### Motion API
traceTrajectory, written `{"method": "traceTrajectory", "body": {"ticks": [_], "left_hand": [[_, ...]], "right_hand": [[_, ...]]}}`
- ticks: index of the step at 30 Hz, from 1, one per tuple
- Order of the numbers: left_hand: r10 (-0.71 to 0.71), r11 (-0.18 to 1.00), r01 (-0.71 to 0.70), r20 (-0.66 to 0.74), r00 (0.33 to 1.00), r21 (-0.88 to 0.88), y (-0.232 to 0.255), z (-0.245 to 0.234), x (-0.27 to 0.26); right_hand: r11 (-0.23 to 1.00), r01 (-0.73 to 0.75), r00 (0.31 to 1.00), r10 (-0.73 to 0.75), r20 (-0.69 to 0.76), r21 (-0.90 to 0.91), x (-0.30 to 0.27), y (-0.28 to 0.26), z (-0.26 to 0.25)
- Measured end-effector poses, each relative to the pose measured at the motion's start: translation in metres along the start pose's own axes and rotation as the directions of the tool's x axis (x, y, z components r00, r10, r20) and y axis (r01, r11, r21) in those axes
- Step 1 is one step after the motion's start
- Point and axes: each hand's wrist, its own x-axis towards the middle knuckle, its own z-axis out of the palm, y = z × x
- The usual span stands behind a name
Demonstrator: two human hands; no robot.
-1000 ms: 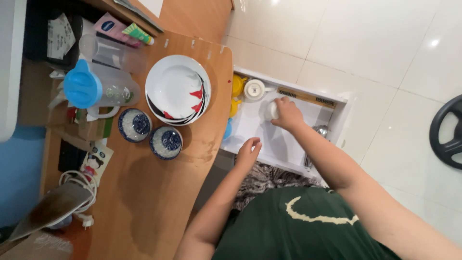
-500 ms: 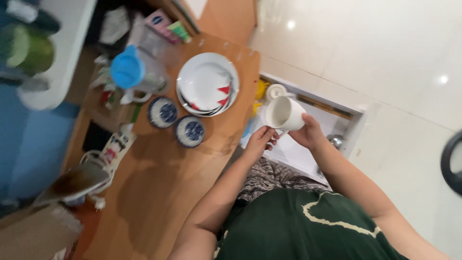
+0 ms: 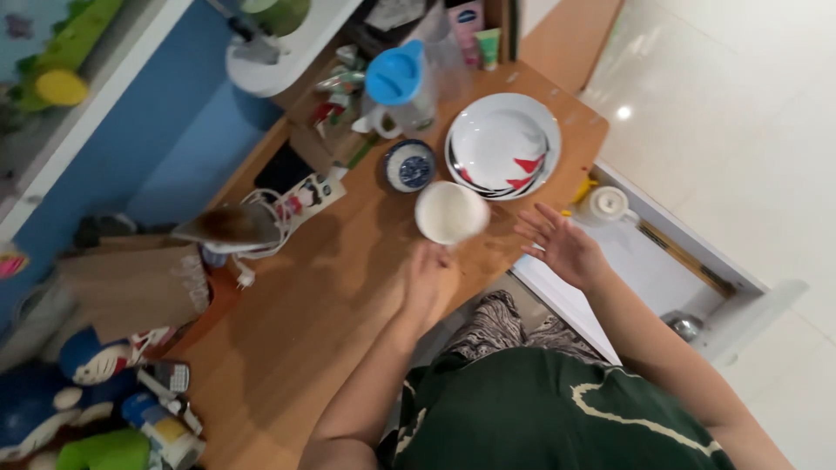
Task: Moving plates, mugs, and cutlery from a drawer and arranging them on a desk.
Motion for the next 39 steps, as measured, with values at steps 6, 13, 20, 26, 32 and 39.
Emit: {"method": "traceTrajectory", "body": {"ticks": [6,13,20,26,32,39], "left_hand": [[0.161,0.985,-0.17,-0.321,0.933,0.0,0.019,-0.09,0.036],[0.023,0.979,-0.106,-0.424,0.905,-0.174,-0.064,-0.178,0.128],[0.01,0.979,-0.069,-0.292,0.956,-0.191,-0.084,-0.204,0.17],[0.024,0.997,-0.042,-0.27,0.963,-0.063,-0.095,-0.214,0.188],[0.041,0.997,-0.054,-0.235,0.971,-0.049,-0.096,-0.216,0.193],[-0.105,0.992,0.12,-0.268,0.958,0.042,-0.091,-0.231,0.198]], "right_hand": [[0.997,-0.071,0.989,0.067,-0.13,-0.027,0.005,-0.005,-0.006],[0.991,-0.09,0.982,0.071,-0.177,-0.099,-0.019,-0.04,-0.012],[0.982,-0.103,0.934,0.04,-0.355,-0.16,-0.055,-0.056,-0.037],[0.975,-0.14,0.835,0.023,-0.55,-0.171,-0.061,-0.055,-0.054],[0.989,-0.073,0.85,-0.005,-0.526,-0.128,-0.05,-0.064,-0.103],[0.963,-0.036,0.585,-0.197,-0.787,-0.268,-0.045,-0.069,-0.197]]}}
